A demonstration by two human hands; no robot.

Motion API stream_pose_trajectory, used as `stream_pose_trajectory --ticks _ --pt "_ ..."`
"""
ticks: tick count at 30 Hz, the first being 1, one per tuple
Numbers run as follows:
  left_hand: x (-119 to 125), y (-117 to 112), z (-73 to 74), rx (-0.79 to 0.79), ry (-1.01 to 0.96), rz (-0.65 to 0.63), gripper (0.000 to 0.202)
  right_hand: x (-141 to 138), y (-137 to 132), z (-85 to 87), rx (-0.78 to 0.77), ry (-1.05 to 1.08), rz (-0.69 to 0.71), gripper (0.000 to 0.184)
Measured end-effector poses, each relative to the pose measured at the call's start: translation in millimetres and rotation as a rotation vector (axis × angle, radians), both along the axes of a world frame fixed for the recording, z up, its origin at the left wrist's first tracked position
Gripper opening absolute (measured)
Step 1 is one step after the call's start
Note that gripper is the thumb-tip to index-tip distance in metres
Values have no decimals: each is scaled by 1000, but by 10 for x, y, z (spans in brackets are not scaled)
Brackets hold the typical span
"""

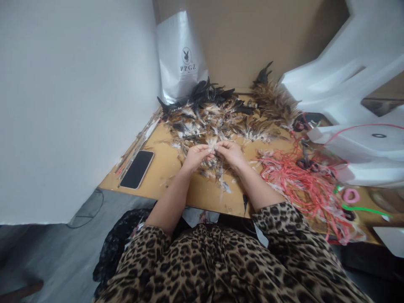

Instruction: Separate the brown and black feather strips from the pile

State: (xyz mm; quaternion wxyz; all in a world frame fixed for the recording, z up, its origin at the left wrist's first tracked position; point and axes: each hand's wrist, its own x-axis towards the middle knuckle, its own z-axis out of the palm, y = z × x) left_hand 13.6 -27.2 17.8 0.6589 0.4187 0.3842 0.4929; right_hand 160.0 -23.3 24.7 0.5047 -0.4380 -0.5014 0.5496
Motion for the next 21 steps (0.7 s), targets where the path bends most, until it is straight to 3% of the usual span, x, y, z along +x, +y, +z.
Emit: stream_pose_trajectory --ticks 6,14,21 --pt "-7 -1 -11 -23 7 -34 30 -13 -36 55 64 -128 -29 24" --pt "-19 1 -29 41 70 -51 31 20 18 -8 -106 43 122 30" --pt "-30 3 -27 102 168 -82 29 9 0 13 -90 32 68 29"
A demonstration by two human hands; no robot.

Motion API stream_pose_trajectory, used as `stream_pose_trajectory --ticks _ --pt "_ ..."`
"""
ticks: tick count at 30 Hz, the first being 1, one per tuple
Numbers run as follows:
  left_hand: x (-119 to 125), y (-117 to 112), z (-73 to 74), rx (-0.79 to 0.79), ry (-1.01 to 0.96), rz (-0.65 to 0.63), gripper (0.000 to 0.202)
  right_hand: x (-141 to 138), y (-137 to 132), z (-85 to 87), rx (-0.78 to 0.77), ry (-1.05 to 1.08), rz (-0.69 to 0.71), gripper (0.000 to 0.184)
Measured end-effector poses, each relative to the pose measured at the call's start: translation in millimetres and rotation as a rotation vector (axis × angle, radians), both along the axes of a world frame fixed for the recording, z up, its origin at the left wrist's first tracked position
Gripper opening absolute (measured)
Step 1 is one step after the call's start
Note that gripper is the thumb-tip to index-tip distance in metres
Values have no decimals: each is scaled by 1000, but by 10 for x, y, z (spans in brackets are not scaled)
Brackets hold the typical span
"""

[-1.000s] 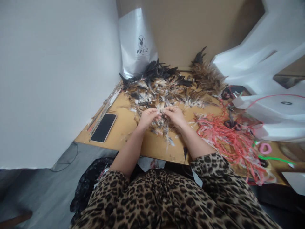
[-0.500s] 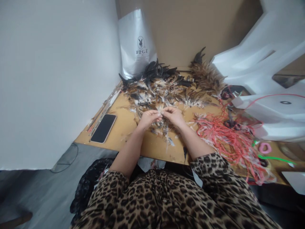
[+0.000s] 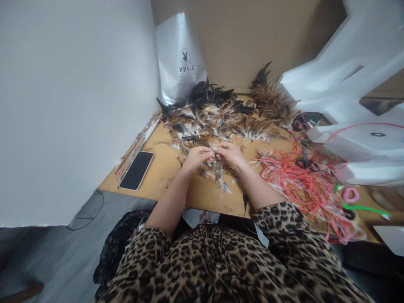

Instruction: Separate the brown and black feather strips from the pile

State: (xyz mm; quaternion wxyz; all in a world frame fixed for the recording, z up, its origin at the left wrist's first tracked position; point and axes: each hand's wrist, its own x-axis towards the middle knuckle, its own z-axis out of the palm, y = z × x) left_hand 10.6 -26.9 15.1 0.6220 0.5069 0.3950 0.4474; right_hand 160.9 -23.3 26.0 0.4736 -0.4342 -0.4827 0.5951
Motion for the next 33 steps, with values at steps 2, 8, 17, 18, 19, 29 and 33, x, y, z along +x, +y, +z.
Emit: stream_pose_trajectory --ticks 2,8,17,18,19,29,33 --pt "-1 -3 -3 -3 5 -7 29 2 7 -12 13 -5 -18 29" --pt "-23 7 -23 -134 -78 1 32 32 38 -39 -28 41 -17 29" --pt "15 -1 -7 -176 -112 15 28 3 15 -44 26 -21 -67 27" --pt "23 -3 -10 -161 -96 12 29 -5 9 -39 27 -30 -84 27" --pt "29 -4 -15 -144 -79 8 29 -12 5 -34 30 -41 -100 27" --pt "22 -7 -29 -99 29 -25 28 -7 4 -17 96 -156 -83 28" --pt "19 -9 -25 -79 33 -42 28 -14 20 -53 58 -41 -54 27"
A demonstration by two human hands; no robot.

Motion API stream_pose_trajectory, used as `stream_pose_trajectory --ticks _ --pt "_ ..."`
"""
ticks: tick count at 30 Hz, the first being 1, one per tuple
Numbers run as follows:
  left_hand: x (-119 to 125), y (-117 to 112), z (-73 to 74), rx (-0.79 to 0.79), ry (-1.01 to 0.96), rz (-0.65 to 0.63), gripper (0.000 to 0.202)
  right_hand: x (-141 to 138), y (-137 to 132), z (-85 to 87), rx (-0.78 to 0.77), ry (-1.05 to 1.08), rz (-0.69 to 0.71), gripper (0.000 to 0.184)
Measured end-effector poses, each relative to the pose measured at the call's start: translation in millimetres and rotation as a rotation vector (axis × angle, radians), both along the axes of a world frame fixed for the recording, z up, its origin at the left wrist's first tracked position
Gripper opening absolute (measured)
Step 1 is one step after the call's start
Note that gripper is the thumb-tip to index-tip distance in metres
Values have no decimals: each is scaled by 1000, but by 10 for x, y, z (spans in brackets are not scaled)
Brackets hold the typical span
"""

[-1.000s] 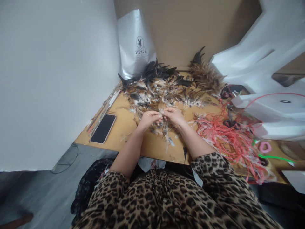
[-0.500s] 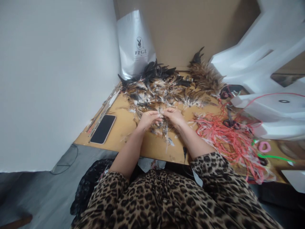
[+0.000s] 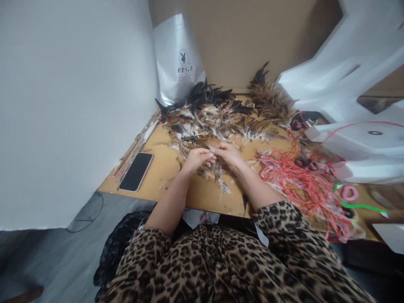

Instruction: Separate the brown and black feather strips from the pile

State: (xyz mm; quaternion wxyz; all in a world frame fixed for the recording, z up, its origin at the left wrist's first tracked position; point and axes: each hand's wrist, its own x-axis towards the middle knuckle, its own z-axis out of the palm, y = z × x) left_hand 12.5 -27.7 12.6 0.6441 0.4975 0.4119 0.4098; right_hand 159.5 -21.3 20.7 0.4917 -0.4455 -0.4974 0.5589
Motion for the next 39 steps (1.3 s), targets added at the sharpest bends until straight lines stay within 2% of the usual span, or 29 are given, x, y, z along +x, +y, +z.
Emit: stream_pose_trajectory --ticks 5,9,12,15,17,19,22,29,34,36,39 --pt "0 -2 -15 11 -29 -8 27 -14 6 -34 -61 67 5 28" --pt "-23 15 -15 -32 -132 21 25 -26 -30 17 7 29 32 26" --pt "-56 44 -11 -86 -278 99 24 -26 -71 79 230 -182 -17 32" --pt "-83 60 -6 -126 -377 139 21 -9 -116 123 574 -549 -86 34" --pt "-89 60 -7 -138 -407 134 20 2 -141 134 730 -784 -89 36" --pt "-86 53 -12 -140 -418 111 21 6 -159 131 796 -941 -93 39" --pt "-72 41 -22 -133 -403 79 20 -1 -165 109 813 -1027 -127 40" --pt "-45 19 -11 -71 -295 50 22 -17 -148 81 734 -927 -192 33" --pt "-39 27 3 -34 -204 113 26 4 -123 115 721 -743 -50 21" --pt "-39 32 6 -26 -162 137 27 8 -105 126 646 -588 -17 19" --pt "-36 29 17 6 -97 128 29 9 -83 137 425 -363 -20 22"
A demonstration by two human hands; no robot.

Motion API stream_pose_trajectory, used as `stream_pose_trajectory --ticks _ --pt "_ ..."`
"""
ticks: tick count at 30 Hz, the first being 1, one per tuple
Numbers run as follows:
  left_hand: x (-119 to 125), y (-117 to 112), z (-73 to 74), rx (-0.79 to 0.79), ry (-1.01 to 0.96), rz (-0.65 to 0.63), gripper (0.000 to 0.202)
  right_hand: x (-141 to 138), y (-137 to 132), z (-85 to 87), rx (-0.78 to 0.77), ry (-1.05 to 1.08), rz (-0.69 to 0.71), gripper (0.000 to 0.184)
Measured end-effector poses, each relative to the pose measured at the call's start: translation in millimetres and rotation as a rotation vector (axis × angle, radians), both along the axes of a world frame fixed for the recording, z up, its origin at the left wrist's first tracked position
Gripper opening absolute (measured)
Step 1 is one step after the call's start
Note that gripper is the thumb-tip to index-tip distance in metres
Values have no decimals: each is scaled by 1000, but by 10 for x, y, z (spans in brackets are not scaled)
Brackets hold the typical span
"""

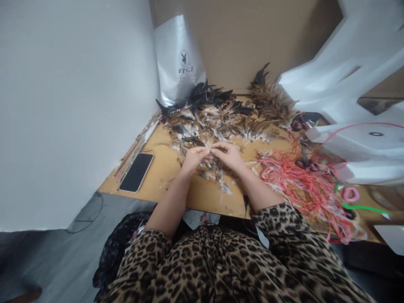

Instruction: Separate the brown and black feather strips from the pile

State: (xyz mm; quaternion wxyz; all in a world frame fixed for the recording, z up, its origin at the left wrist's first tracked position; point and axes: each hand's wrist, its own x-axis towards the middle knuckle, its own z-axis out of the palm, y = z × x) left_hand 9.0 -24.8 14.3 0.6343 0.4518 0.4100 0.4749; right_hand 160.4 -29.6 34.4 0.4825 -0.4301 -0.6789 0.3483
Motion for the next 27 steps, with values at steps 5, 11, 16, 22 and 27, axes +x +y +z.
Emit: stream_pose_trajectory --ticks 5,11,16,22,27 --pt "30 -42 35 74 111 -83 23 4 12 -24 -196 155 -1 26" --pt "51 -72 50 99 124 -92 21 -28 27 -96 -293 257 9 29" --pt "-19 -12 38 92 31 38 19 -15 63 -108 -351 310 -9 29" --pt "-106 67 28 7 -227 204 19 121 85 -106 -255 -129 52 25" --pt "-118 66 26 -39 -291 215 21 143 54 -96 -138 -338 131 23"
